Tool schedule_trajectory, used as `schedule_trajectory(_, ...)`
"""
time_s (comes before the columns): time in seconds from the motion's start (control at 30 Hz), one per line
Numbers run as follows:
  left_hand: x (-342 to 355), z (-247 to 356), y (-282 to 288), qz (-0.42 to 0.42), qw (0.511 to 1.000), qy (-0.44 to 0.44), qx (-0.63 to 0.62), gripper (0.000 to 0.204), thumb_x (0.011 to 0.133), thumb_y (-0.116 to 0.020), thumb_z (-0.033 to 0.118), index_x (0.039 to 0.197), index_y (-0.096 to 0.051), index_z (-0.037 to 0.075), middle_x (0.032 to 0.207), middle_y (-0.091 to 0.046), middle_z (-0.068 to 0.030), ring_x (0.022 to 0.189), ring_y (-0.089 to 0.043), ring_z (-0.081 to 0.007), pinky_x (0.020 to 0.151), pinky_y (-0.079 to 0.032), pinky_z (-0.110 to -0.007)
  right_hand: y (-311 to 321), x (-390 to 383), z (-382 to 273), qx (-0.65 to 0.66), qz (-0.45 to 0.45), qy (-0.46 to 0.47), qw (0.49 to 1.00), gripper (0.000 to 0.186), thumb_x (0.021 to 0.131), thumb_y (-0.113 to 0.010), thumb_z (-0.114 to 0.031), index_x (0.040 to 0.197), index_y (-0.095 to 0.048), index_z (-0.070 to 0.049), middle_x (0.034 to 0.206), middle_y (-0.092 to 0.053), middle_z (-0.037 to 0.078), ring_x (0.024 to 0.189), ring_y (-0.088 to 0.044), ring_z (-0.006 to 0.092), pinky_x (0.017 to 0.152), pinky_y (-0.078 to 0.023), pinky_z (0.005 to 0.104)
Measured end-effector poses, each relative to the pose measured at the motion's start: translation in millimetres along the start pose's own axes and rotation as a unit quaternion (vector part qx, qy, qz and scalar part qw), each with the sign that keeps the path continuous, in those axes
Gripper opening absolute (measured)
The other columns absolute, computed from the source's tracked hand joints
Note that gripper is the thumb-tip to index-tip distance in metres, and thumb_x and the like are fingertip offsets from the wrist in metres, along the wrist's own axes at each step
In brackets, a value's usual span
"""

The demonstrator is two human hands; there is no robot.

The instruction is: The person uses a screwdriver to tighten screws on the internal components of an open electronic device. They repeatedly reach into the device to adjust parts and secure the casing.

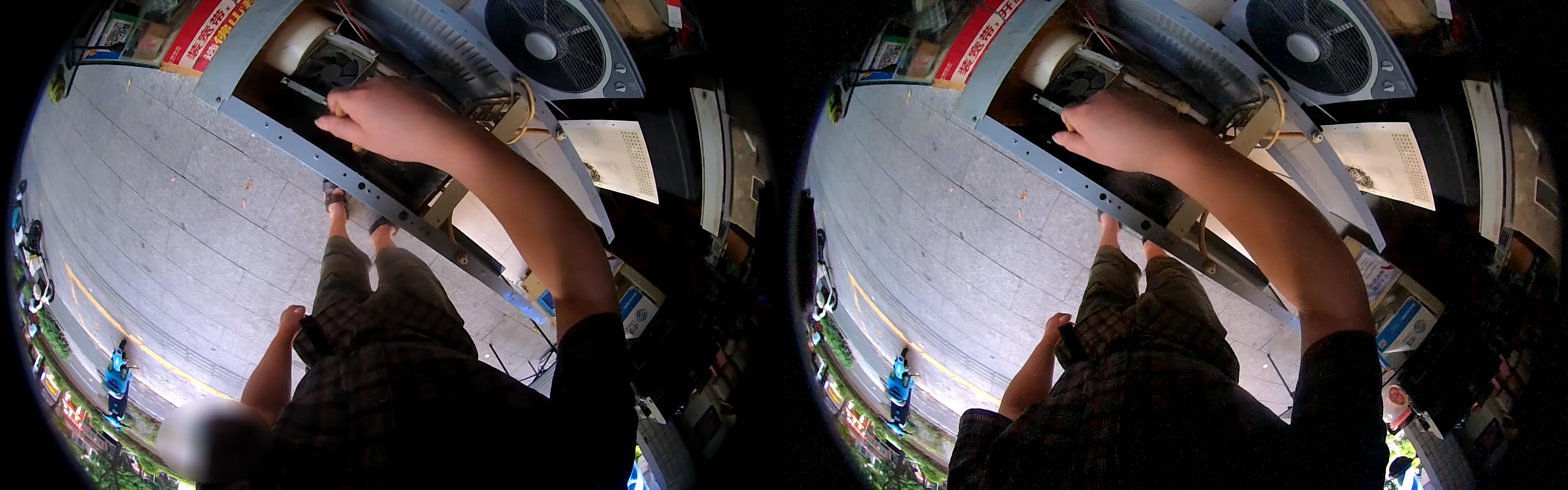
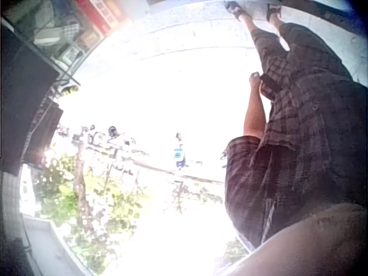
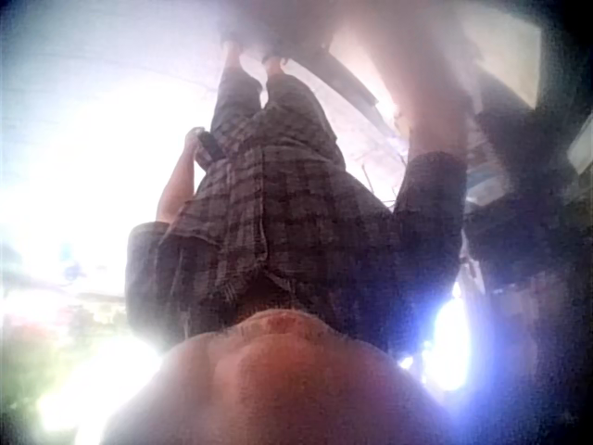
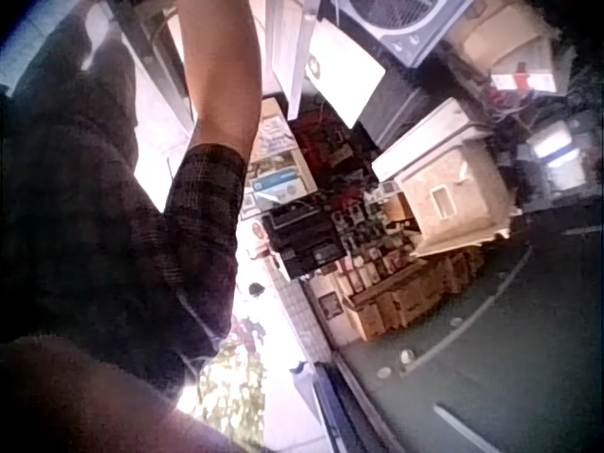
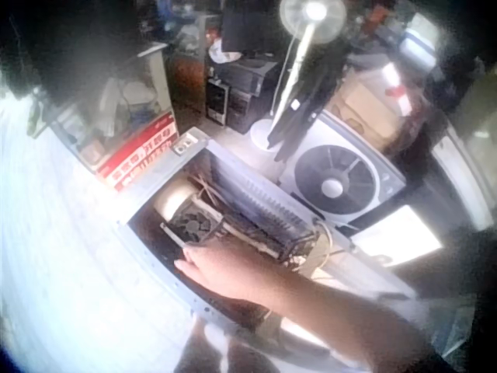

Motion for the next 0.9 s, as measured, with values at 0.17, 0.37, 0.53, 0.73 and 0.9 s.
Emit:
schedule_trajectory(0.17,1.1,-7.0,1.1,-0.003,1.000,0.022,0.007,0.029,0.086,-0.055,0.028,0.072,-0.061,0.003,0.075,-0.063,-0.0233,0.076,-0.063,-0.0444,0.070,-0.048,-0.050,-8.2,-0.4,7.4,-0.013,-0.056,-0.001,0.998,0.038,0.101,-0.061,-0.040,0.086,-0.066,-0.005,0.067,-0.068,0.013,0.069,-0.070,0.0338,0.068,-0.054,0.0469)
schedule_trajectory(0.37,-1.2,32.5,0.3,0.011,0.998,0.043,0.036,0.034,0.089,-0.056,0.032,0.086,-0.070,0.002,0.084,-0.072,-0.0199,0.083,-0.071,-0.0359,0.077,-0.054,-0.045,-6.8,-10.5,-1.3,-0.012,-0.038,0.007,0.999,0.038,0.101,-0.061,-0.037,0.083,-0.064,-0.004,0.069,-0.068,0.013,0.070,-0.070,0.0344,0.068,-0.055,0.0448)
schedule_trajectory(0.53,-7.5,25.8,1.6,0.007,0.995,0.066,0.073,0.037,0.091,-0.055,0.034,0.089,-0.072,0.001,0.087,-0.074,-0.0191,0.086,-0.073,-0.0326,0.079,-0.054,-0.044,-6.5,-18.5,-0.5,0.012,-0.115,-0.011,0.993,0.036,0.101,-0.061,-0.036,0.083,-0.066,-0.005,0.072,-0.069,0.015,0.069,-0.070,0.0347,0.066,-0.055,0.0444)
schedule_trajectory(0.73,-5.9,44.2,2.9,-0.039,0.990,0.024,0.133,0.034,0.090,-0.054,0.033,0.083,-0.069,0.003,0.080,-0.070,-0.0182,0.079,-0.070,-0.0332,0.073,-0.052,-0.044,-14.0,-29.3,7.2,-0.021,-0.061,0.032,0.997,0.036,0.100,-0.064,-0.037,0.084,-0.067,-0.005,0.067,-0.067,0.012,0.064,-0.068,0.0337,0.063,-0.053,0.0433)
schedule_trajectory(0.9,-3.4,25.7,2.8,-0.057,0.989,0.004,0.133,0.034,0.090,-0.053,0.032,0.079,-0.069,0.004,0.075,-0.069,-0.0167,0.073,-0.068,-0.0297,0.069,-0.050,-0.044,-8.2,-36.4,6.6,0.041,-0.025,0.035,0.998,0.036,0.099,-0.065,-0.037,0.083,-0.067,-0.004,0.067,-0.066,0.014,0.064,-0.067,0.0349,0.062,-0.052,0.0443)
Point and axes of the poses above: each hand's wrist, its own x-axis towards the middle knuckle, its own y-axis out of the back of the hand, z = x × y, the point moved 4 cm from there along x, towards the middle knuckle
